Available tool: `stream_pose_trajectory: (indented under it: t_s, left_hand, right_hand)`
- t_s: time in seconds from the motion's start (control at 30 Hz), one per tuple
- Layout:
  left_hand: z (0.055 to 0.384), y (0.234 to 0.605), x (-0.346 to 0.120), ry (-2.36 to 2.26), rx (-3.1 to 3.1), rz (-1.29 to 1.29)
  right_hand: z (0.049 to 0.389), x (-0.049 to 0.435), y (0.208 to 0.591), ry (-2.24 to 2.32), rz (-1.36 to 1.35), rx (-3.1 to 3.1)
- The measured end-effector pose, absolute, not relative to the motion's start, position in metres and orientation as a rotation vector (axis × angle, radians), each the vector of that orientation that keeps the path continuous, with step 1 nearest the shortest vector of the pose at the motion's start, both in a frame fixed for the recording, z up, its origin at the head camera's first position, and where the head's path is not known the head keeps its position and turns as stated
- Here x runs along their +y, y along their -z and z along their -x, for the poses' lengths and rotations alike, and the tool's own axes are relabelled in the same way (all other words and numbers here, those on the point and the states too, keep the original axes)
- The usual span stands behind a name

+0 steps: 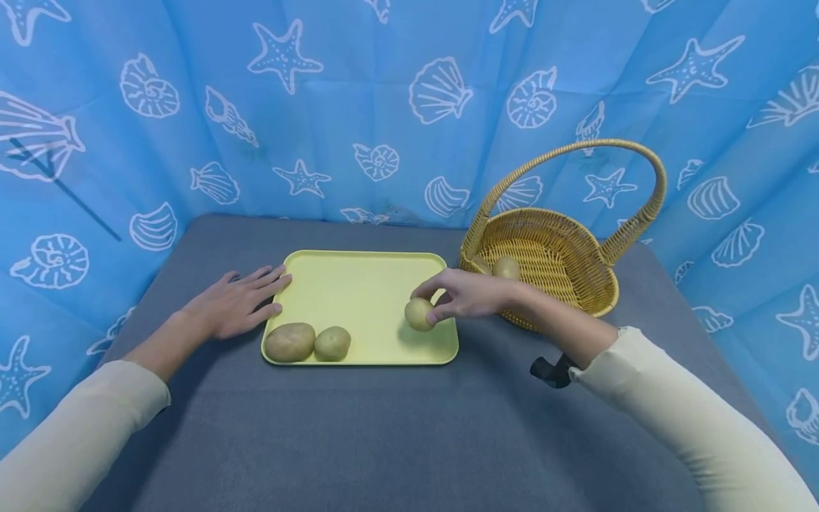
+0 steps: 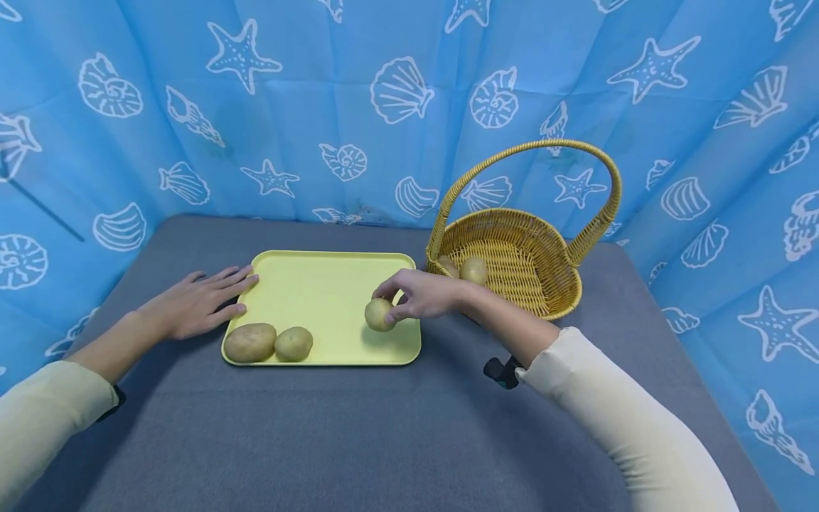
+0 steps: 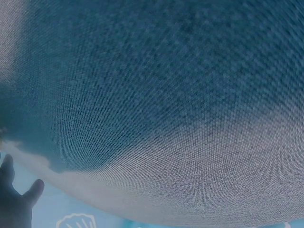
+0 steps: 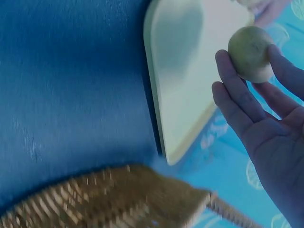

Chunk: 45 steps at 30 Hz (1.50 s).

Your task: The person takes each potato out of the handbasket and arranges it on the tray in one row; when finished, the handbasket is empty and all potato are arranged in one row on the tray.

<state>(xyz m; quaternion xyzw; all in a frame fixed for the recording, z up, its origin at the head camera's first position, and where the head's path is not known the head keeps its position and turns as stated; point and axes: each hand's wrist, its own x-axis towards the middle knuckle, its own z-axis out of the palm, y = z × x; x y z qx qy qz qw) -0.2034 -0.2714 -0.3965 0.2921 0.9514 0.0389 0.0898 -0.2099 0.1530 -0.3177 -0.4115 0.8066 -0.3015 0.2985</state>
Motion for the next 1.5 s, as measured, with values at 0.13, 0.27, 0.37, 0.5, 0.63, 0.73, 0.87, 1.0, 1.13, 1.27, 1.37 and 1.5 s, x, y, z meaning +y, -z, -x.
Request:
stream_pose_trajectory:
  t_s: [0.13,0.27,0.37,0.5,0.63,0.73,0.87,1.0,1.13,1.27,1.37,1.5]
  left_hand:
    - [0.203,0.396,-0.271,-0.116,2.832,-0.868]
    - [0.202,0.396,-0.271,-0.112,2.835,-0.869]
    - [0.202,0.396,-0.271,-0.105,2.837,-0.871]
    - [0.203,0.396,-0.27,-0.107,2.833,-0.869]
    - [0.203,0.396,-0.271,-0.124,2.835,-0.864]
    - [0.202,0.397,-0.271,-0.133,2.837,-0.872]
    - [0.202,0.397,-0.271,-0.136,2.834,-0.865]
    - [0.203,0.397,-0.271,-0.132,2.832,-0.853]
    - [0.203,0.396,-0.271,-0.125,2.834,-0.859]
    - [0.203,0.396,-0.271,-0.119,2.833,-0.862]
    - [0.202,0.396,-0.271,-0.116,2.832,-0.859]
    - [0.202,0.396,-0.271,-0.114,2.833,-0.863]
  right_hand:
    - [0.207,0.137,0.33,0.774,1.097,2.136]
    - [0.203,0.123,0.343,0.769,1.088,2.119]
    - [0.201,0.112,0.349,0.764,1.087,2.113]
    - [0.199,0.098,0.353,0.762,1.116,2.095]
    - [0.198,0.084,0.357,0.765,1.145,2.079]
    - [0.198,0.075,0.358,0.749,1.127,2.095]
    - [0.199,0.071,0.358,0.772,1.046,2.103]
    - [0.2,0.071,0.358,0.81,0.986,2.085]
    - [0.2,0.072,0.357,0.753,1.009,2.09]
    - [0.201,0.077,0.351,0.671,1.033,2.093]
    - [0.203,0.085,0.344,0.661,1.022,2.095]
    - [0.205,0.103,0.33,0.689,1.026,2.101]
